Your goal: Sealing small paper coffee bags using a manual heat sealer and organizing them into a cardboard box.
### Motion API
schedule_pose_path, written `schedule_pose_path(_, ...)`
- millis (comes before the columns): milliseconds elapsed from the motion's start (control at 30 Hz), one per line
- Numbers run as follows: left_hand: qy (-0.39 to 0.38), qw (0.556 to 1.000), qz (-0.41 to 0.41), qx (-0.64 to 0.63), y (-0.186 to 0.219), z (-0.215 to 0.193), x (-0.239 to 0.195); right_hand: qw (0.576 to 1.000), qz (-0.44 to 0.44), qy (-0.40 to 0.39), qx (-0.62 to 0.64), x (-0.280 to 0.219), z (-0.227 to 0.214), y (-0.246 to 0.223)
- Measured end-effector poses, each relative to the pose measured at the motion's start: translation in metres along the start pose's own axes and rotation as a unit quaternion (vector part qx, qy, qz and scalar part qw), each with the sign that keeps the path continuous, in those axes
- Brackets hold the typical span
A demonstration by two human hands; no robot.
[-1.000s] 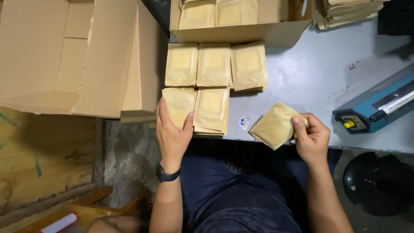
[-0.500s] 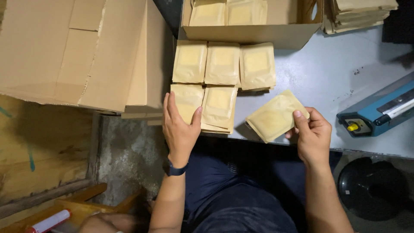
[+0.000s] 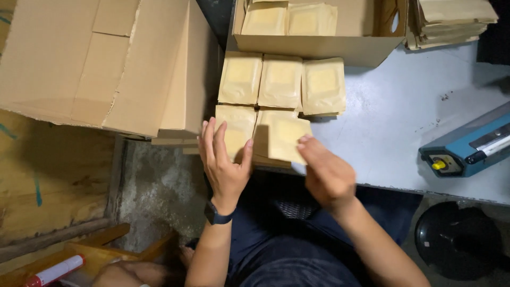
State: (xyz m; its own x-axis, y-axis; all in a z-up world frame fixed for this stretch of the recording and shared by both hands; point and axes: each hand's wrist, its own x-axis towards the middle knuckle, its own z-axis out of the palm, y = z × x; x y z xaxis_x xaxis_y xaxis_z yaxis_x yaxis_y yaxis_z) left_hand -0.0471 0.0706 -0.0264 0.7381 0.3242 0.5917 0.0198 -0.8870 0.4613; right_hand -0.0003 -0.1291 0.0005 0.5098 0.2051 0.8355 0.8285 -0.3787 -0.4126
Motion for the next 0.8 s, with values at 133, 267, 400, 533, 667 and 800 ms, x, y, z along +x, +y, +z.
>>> schedule_pose_path(133,0.004,1.000,0.026,-0.010,0.005,-0.003,0.000,0.997,-0.065,-0.039,-0.016,-0.014,0.026,0.007)
schedule_pose_path(267,-0.001,0.999,0.039,-0.010,0.001,0.000,-0.002,0.995,-0.080,-0.064,-0.016,-0.017,0.036,0.011)
schedule_pose_path(400,-0.021,0.999,0.039,-0.013,-0.007,0.002,-0.007,0.994,-0.064,-0.074,-0.039,-0.024,0.042,0.012)
schedule_pose_path(533,-0.028,0.999,0.041,-0.005,-0.008,0.004,-0.009,0.993,-0.053,-0.101,-0.045,-0.034,0.041,0.014)
schedule_pose_path(667,-0.028,0.998,0.058,0.018,-0.012,0.009,-0.011,0.989,-0.034,-0.141,-0.029,-0.039,0.037,0.016)
schedule_pose_path(800,-0.022,0.998,0.058,0.023,-0.014,0.016,-0.010,0.988,-0.015,-0.152,-0.016,-0.043,0.035,0.020)
